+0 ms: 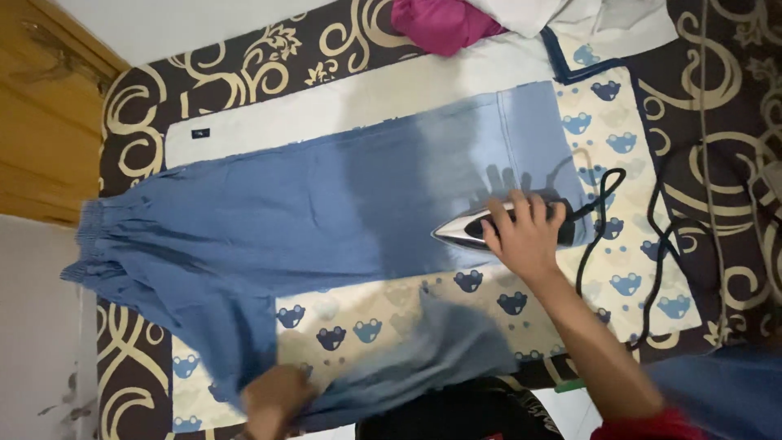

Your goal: Ironing a blue shirt and a pair of blue trousers on an ironing board.

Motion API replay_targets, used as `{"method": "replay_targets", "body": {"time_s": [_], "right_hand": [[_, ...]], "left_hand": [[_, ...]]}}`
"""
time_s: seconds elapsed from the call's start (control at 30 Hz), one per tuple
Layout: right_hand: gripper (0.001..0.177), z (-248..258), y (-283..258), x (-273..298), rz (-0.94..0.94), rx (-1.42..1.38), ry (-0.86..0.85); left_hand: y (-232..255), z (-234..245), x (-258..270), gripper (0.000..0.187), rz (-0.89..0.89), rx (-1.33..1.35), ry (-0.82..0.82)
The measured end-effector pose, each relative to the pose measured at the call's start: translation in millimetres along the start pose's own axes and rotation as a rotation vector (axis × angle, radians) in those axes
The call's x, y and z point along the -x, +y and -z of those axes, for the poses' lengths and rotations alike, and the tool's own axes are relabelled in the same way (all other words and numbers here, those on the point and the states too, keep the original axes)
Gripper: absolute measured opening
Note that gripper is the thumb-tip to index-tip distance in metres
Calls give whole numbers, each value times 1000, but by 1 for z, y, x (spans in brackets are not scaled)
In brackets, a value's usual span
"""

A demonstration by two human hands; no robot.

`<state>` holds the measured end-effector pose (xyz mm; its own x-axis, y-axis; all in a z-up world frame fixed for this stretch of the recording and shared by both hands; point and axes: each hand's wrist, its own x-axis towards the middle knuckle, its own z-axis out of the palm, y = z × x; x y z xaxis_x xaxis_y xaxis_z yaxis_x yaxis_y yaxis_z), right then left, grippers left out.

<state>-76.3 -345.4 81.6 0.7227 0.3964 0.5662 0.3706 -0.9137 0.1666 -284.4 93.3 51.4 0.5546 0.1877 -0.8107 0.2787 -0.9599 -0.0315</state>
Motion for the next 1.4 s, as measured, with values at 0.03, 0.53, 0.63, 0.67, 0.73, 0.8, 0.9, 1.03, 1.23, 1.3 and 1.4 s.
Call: {"method": "replay_targets", "body": {"time_s": [0.03,0.53,0.63,0.67,0.73,0.8,0.9,1.03,1.23,1.3,1.4], "right_hand": [[35,5,-1,6,1,2,-2],[50,11,30,-12,8,-184,-384],[60,23,25,-31,-61,-139,-534],[61,27,25,-33,-70,-162,-512],[63,34,26,-37,-81,-184,-483],[66,43,22,-37,-39,-232,-599],[64,30,9,-17,145,-408,-320],[60,16,-19,-6,252,-283,-350],[54,9,-28,-17,107,-295,-263],[55,11,-26,-19,339,-349,-274],[58,12,-49,-19,229,-346,-345]], "left_hand": [[-5,0,1,38,-3,0,-2],[127,69,-48,37,-917,-33,1125],[119,66,-61,32,-933,-109,1125],[115,65,-61,33,-932,-147,1132],[108,68,-61,33,-933,-190,1145],[100,64,-58,34,-919,-237,1152],[94,57,-58,34,-935,-217,1167],[95,58,-47,37,-943,-154,1191],[101,51,-30,36,-864,203,1171],[102,50,-27,21,-784,525,1130],[96,52,-34,12,-745,746,1105]]}}
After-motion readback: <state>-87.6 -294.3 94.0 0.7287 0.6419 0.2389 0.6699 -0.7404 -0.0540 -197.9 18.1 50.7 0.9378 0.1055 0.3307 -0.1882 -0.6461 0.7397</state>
